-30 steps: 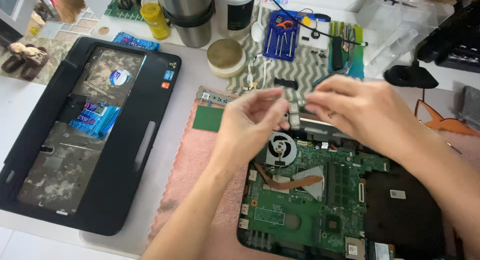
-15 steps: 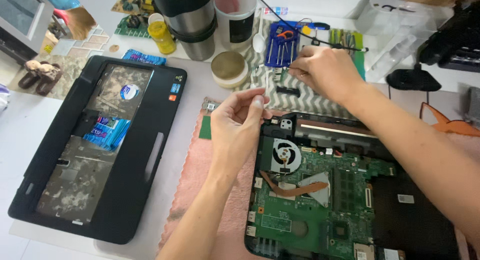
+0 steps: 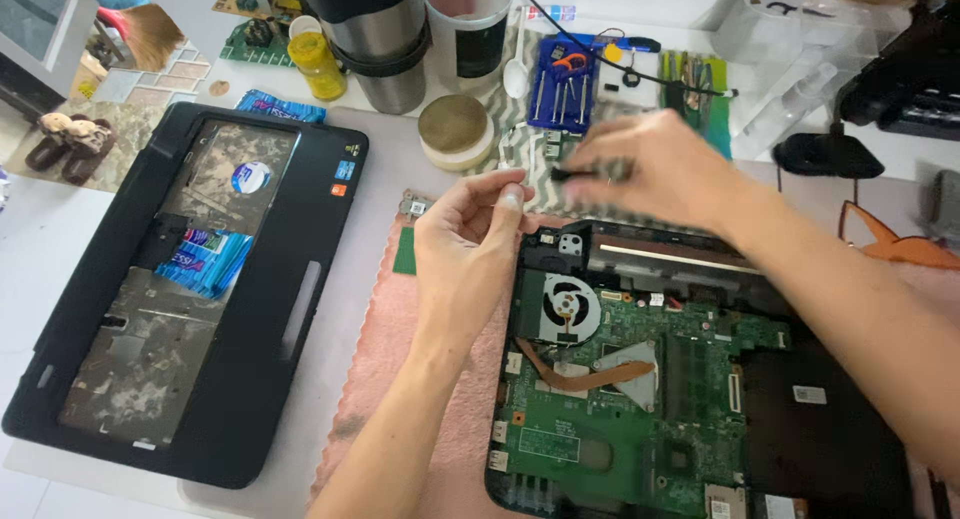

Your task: The person disassembles a laptop by removing screws and detaching internal components. They use a screwdriver to loosen screws and carefully disconnect ribbon cables and other parts from the motherboard.

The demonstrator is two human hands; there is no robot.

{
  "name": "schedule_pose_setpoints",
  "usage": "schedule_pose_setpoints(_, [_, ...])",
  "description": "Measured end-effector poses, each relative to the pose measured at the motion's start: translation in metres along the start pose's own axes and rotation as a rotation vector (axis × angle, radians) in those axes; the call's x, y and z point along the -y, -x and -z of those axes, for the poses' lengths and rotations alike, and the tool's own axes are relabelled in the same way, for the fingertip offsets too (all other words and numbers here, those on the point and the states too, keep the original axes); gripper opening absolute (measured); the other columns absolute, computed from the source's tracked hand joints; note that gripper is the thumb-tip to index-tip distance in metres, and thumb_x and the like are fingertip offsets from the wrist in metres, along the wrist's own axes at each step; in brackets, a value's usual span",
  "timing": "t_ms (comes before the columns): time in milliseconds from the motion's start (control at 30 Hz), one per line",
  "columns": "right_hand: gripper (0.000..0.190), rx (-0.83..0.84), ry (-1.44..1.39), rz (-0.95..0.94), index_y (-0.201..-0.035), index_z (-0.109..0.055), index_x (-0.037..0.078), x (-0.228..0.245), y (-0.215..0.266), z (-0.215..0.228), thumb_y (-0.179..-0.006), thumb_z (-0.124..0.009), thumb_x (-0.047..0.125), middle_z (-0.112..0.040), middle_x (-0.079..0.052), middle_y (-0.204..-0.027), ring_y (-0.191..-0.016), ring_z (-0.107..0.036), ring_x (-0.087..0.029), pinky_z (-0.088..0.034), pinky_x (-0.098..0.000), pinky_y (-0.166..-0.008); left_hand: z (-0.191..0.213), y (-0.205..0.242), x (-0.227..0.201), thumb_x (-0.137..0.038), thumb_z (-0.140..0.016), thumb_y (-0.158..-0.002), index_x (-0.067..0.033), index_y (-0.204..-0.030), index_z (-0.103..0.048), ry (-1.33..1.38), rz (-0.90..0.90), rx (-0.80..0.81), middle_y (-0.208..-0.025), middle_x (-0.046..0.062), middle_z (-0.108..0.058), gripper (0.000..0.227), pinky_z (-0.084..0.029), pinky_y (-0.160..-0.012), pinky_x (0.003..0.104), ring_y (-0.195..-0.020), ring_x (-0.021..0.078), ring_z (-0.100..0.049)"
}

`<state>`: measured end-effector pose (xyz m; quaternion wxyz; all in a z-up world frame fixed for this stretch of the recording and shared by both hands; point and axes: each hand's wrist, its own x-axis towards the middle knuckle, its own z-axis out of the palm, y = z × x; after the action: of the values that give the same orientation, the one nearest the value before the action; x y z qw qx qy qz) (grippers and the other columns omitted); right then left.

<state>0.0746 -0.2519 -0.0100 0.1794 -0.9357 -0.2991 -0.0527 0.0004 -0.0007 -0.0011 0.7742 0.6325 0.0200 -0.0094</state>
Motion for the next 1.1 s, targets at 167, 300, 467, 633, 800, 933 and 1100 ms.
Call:
schedule_pose_setpoints(167, [0.02,0.025,-0.006,-0.014,-0.116,-0.092,0.011,-0.006,0.012,-0.002,-0.097,-0.091,0.017,-0.088,-0.01,-0.119,-0.102,-0.085,-0.033,-0.067,-0.0522,-0.099,-0.002,0.0,-0.002,-0.013,-0.071,-0.108,-0.0032,-0.121,-0.085,-0.023,0.04,-0.007,-0.108,0.012,-0.09,0.022,-0.067,-0.083,0.025,-0.082,0.013,-0.079])
schedule_pose_setpoints(300, [0.017,0.029,0.017,-0.133,-0.117,-0.09,0.011,-0.002,0.012,0.022,-0.1,-0.088,0.007,-0.09,-0.013,-0.122,-0.105,-0.087,-0.028,-0.071,-0.0413,-0.112,-0.001,-0.001,0.0,-0.01,-0.071,-0.108,-0.0015,-0.122,-0.084,0.002,0.023,-0.004,-0.106,0.012,-0.088,0.021,-0.065,-0.081,0.024,-0.078,0.0129,-0.077])
schedule_pose_setpoints(467, [0.009,-0.04,0.245,-0.346,-0.121,-0.091,0.004,-0.059,-0.005,0.036,-0.114,-0.084,0.005,-0.091,-0.016,-0.113,-0.085,-0.086,-0.031,-0.078,-0.0361,-0.083,0.0,-0.001,0.006,-0.013,-0.072,-0.108,-0.0021,-0.124,-0.084,-0.025,-0.003,0.004,-0.107,0.013,-0.089,0.023,-0.067,-0.084,0.024,-0.079,0.012,-0.079])
schedule_pose_setpoints(633, [0.015,-0.131,0.385,-0.159,-0.117,-0.094,0.01,-0.107,-0.027,0.01,-0.106,-0.091,0.02,-0.09,-0.008,-0.115,-0.098,-0.085,-0.033,-0.069,-0.0561,-0.083,0.0,-0.004,0.009,-0.013,-0.073,-0.108,-0.0033,-0.121,-0.085,-0.04,-0.004,-0.012,-0.106,0.012,-0.09,0.02,-0.063,-0.078,0.023,-0.077,0.0121,-0.077])
schedule_pose_setpoints(800, [0.017,-0.226,0.334,-0.103,-0.115,-0.092,0.001,-0.099,-0.012,0.008,-0.108,-0.09,0.016,-0.087,-0.017,-0.121,-0.103,-0.082,-0.041,-0.068,-0.0587,-0.081,0.001,-0.001,0.005,-0.012,-0.073,-0.107,-0.0048,-0.119,-0.086,-0.107,-0.044,-0.009,-0.106,0.011,-0.091,0.019,-0.066,-0.082,0.022,-0.082,0.0093,-0.08])
schedule_pose_setpoints(933, [0.028,-0.286,0.103,-0.141,-0.131,-0.091,0.005,-0.073,0.037,0.038,-0.107,-0.099,0.017,-0.074,-0.013,-0.11,-0.081,-0.068,-0.026,-0.052,-0.0432,-0.075,0.001,-0.003,0.012,-0.013,-0.074,-0.107,-0.0124,-0.119,-0.087,-0.249,-0.067,-0.037,-0.105,0.002,-0.091,0.018,-0.064,-0.081,0.02,-0.083,0.0045,-0.078])
schedule_pose_setpoints(1100, [0.018,-0.184,0.028,-0.346,-0.127,-0.087,0.006,0.045,0.132,0.122,-0.114,-0.075,0.01,-0.079,-0.012,-0.12,-0.097,-0.073,-0.026,-0.052,-0.043,-0.089,0.0,0.006,-0.005,-0.018,-0.072,-0.111,-0.0148,-0.123,-0.086,-0.393,-0.106,-0.011,-0.107,-0.001,-0.087,0.018,-0.061,-0.089,0.02,-0.097,0.004,-0.077])
